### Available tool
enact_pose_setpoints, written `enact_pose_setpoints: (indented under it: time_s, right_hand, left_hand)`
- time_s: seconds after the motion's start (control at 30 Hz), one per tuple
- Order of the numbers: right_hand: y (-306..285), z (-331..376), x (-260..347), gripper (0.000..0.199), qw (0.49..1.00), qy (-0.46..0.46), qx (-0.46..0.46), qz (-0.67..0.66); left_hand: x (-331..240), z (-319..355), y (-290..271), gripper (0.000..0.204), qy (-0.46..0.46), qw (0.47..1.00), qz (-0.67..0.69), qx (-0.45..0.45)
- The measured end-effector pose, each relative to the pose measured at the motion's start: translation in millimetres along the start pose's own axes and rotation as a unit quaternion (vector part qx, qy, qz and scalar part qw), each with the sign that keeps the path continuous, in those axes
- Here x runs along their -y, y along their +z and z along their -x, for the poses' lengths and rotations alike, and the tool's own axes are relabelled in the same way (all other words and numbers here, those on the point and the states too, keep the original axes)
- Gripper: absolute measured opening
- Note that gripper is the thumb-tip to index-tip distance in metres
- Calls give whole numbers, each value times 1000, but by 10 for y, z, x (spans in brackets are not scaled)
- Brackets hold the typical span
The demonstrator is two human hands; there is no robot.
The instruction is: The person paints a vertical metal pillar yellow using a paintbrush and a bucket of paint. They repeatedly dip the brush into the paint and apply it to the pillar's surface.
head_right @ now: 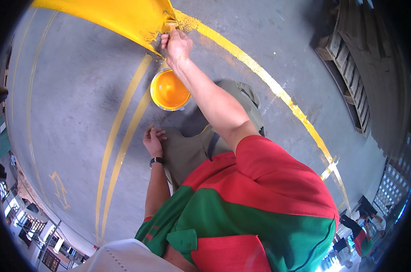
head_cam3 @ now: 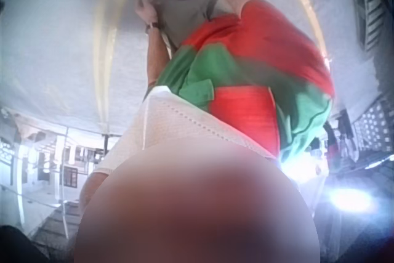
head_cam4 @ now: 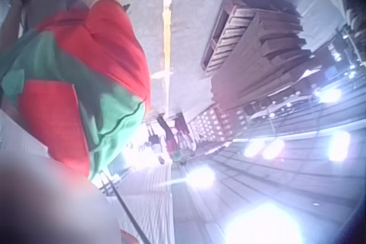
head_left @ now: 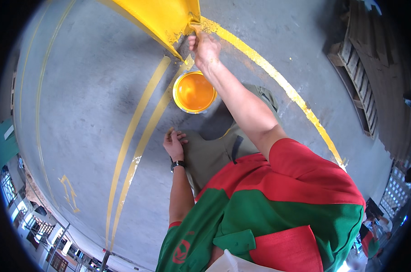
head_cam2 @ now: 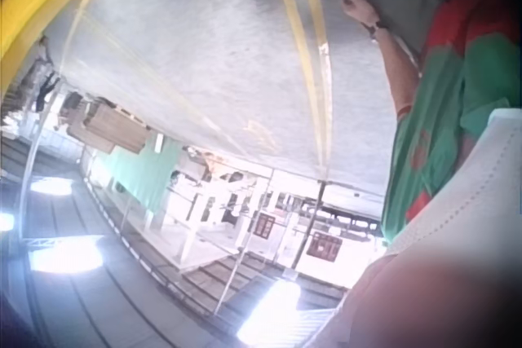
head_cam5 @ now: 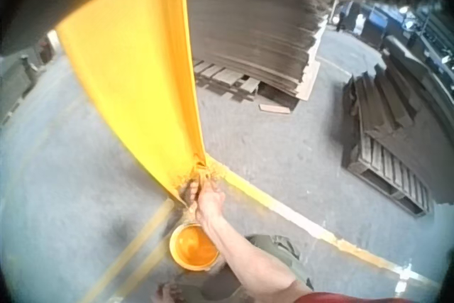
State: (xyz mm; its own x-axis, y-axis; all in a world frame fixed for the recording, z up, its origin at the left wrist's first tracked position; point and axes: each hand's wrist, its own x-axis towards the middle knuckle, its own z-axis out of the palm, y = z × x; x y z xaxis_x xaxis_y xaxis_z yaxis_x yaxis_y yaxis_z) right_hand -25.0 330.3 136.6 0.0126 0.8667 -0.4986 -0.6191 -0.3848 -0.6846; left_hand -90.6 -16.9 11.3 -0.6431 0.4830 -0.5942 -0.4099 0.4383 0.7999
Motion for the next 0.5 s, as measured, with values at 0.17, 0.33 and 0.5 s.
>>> enact_pose_setpoints:
  time_s: [0.17,0.33,0.5]
  right_hand:
    - [-298,376,222,40,978,-86,118,149]
    - [-819,800,775,36,845,-131,207,475]
    - [-937,760,595,29,632,-218,320,672]
  left_hand:
    - [4,13,17,35,3,1000,20,-1]
    - [6,23,2,34,20,1000,20,-1]
    - [27,-1,10,34,5,999,34,-7]
